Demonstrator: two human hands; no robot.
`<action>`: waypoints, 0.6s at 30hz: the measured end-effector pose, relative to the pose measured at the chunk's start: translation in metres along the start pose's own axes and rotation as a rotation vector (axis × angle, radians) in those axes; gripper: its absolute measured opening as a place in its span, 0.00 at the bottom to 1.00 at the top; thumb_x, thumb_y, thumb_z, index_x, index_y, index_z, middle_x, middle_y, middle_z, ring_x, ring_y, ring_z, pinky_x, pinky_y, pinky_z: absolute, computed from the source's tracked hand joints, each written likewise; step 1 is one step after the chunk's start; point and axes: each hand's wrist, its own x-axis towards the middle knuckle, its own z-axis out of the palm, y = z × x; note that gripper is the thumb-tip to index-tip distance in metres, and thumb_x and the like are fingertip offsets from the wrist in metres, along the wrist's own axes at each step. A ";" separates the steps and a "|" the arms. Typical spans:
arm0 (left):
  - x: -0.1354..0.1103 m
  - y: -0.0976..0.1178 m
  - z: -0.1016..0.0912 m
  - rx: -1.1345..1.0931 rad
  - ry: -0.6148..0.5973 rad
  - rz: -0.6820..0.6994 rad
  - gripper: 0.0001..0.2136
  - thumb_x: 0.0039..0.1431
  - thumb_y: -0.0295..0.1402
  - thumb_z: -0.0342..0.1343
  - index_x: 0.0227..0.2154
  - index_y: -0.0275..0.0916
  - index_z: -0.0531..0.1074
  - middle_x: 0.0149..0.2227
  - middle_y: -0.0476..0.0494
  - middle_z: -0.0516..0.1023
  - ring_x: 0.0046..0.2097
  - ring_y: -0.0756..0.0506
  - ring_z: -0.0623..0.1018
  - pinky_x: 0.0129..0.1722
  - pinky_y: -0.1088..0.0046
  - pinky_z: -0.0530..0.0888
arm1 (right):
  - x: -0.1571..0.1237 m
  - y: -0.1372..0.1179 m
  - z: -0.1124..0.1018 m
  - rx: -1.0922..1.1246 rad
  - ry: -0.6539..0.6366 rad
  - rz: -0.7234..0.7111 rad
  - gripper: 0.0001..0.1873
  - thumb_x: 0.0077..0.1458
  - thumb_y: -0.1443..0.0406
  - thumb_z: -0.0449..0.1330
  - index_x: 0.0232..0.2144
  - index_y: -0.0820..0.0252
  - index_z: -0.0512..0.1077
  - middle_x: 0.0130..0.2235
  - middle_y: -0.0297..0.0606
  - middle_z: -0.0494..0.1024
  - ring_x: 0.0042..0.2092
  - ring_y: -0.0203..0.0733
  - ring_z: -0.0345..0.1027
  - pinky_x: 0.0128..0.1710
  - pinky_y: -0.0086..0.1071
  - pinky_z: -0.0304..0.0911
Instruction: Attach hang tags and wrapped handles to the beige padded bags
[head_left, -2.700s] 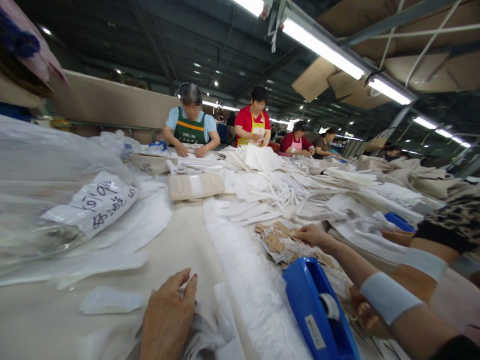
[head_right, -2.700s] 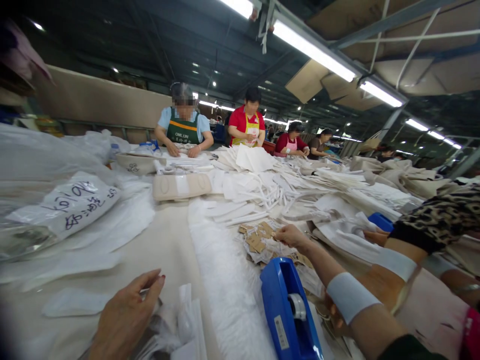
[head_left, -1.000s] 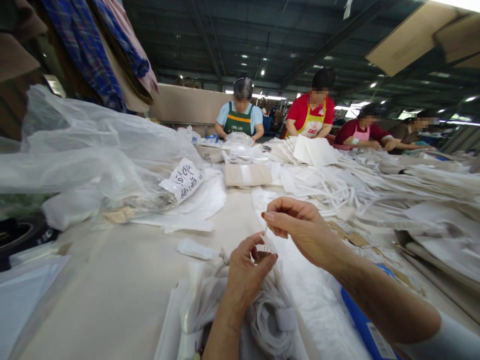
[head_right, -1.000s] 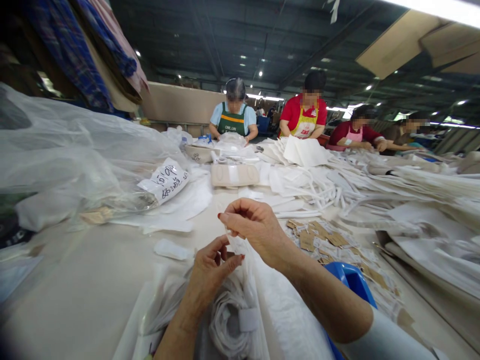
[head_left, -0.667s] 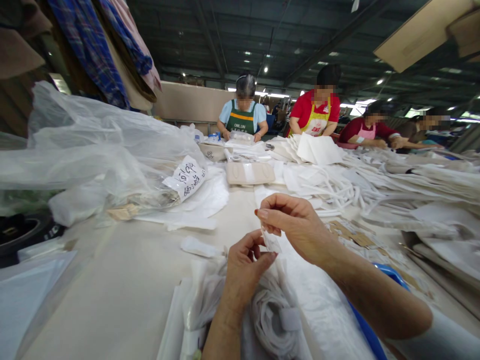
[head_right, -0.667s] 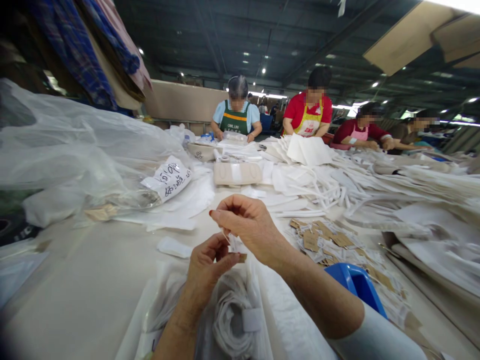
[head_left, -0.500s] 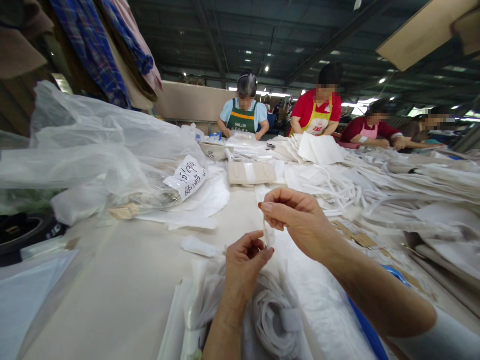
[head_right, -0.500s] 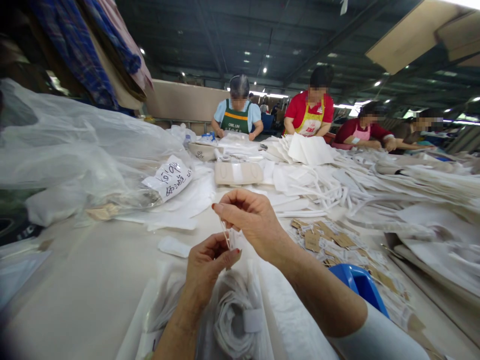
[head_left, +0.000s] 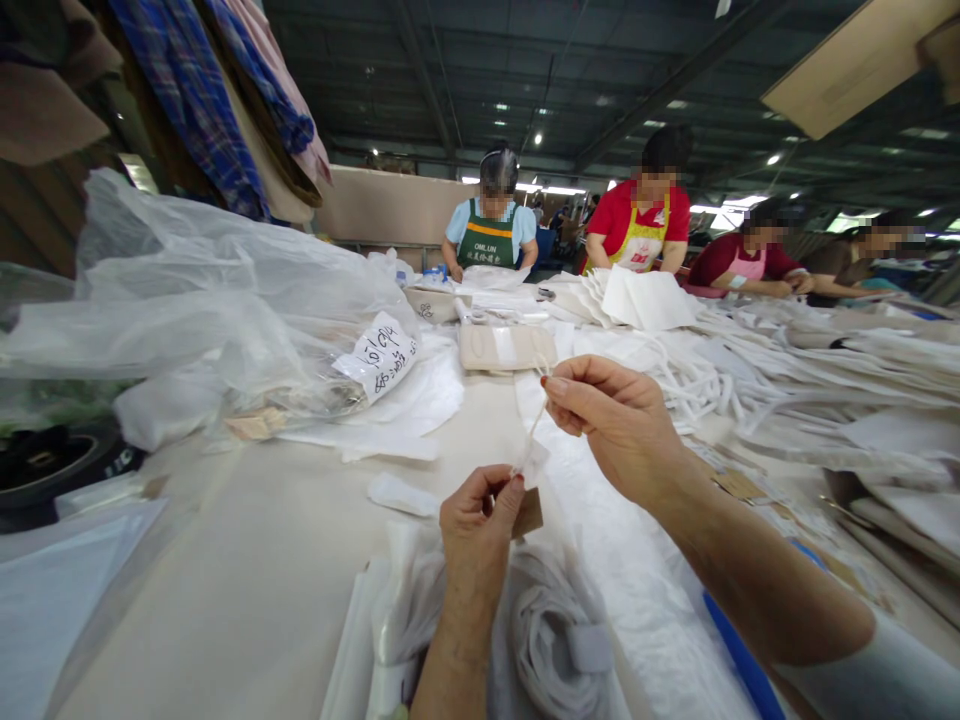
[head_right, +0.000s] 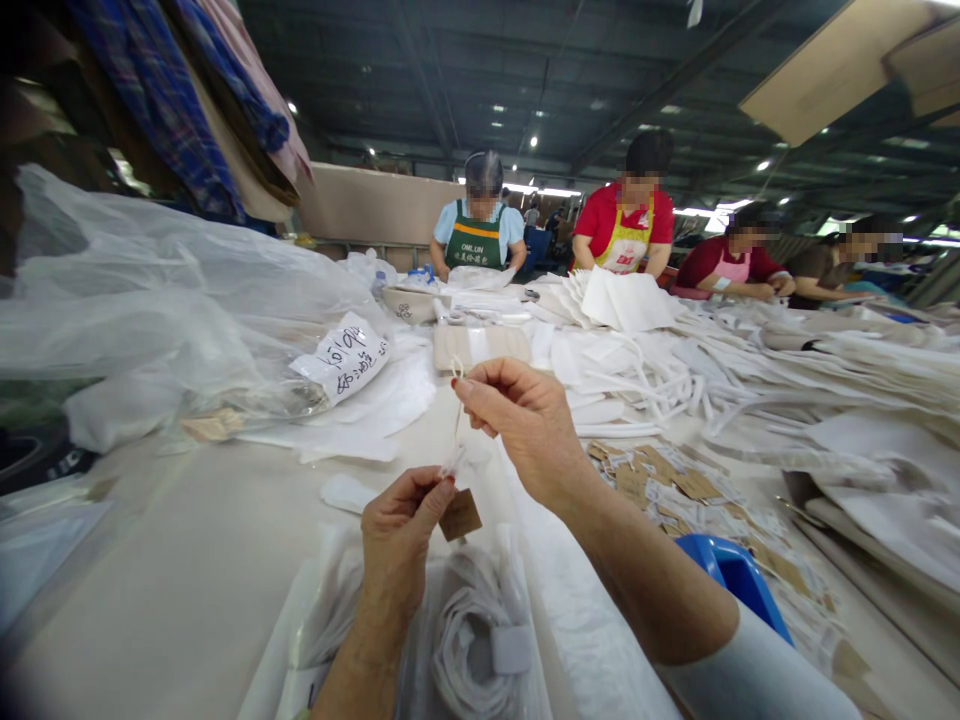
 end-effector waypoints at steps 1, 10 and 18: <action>0.000 0.000 -0.001 0.019 0.009 0.006 0.08 0.43 0.37 0.62 0.23 0.37 0.75 0.21 0.51 0.72 0.24 0.52 0.66 0.27 0.76 0.67 | 0.000 0.000 0.000 -0.045 0.015 -0.022 0.07 0.45 0.63 0.62 0.22 0.60 0.70 0.19 0.28 0.67 0.22 0.30 0.57 0.22 0.27 0.51; 0.000 0.009 -0.001 -0.090 -0.046 -0.091 0.09 0.42 0.37 0.62 0.20 0.36 0.72 0.19 0.53 0.68 0.23 0.54 0.64 0.24 0.80 0.61 | -0.010 0.039 -0.004 -0.525 -0.010 -0.085 0.06 0.56 0.61 0.50 0.30 0.56 0.59 0.31 0.36 0.73 0.34 0.39 0.68 0.35 0.33 0.60; 0.001 0.009 0.000 -0.118 -0.075 -0.155 0.10 0.39 0.36 0.64 0.20 0.35 0.73 0.19 0.53 0.68 0.22 0.55 0.64 0.22 0.81 0.62 | -0.017 0.065 -0.008 -0.835 0.121 -0.171 0.06 0.56 0.60 0.47 0.29 0.54 0.55 0.20 0.25 0.58 0.19 0.35 0.52 0.22 0.29 0.48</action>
